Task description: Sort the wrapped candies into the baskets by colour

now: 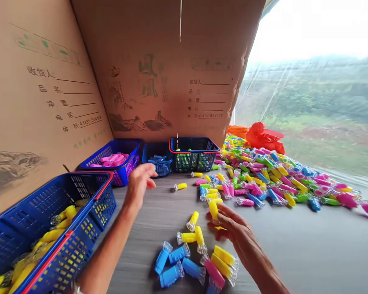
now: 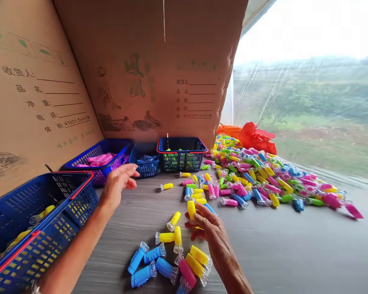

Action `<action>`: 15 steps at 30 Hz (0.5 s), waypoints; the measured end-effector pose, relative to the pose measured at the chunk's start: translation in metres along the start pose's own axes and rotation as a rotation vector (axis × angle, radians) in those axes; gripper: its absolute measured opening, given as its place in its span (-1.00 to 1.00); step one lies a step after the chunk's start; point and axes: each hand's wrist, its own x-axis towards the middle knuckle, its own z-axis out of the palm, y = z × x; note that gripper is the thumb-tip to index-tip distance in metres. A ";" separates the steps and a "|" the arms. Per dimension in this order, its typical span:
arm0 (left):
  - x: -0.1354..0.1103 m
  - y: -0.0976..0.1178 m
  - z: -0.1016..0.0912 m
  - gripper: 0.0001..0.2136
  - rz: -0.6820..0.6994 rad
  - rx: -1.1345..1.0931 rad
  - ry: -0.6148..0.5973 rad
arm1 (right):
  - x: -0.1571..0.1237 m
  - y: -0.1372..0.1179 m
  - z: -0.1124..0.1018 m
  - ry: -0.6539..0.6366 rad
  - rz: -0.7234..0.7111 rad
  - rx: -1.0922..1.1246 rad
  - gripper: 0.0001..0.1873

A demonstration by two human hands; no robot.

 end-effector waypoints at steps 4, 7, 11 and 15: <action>-0.067 -0.045 0.033 -0.66 -0.106 0.191 -0.362 | 0.005 -0.004 0.027 -0.176 -0.038 0.023 -0.57; -0.092 -0.057 0.049 -0.59 -0.100 0.173 -0.388 | 0.003 -0.001 0.050 -0.243 -0.090 -0.079 -0.63; -0.107 -0.027 0.036 -0.62 -0.038 0.102 -0.194 | 0.003 -0.002 0.064 -0.304 -0.147 -0.212 -0.63; -0.114 0.031 -0.045 -0.74 0.227 0.495 0.280 | 0.030 -0.016 0.049 -0.188 -0.285 -0.442 -0.66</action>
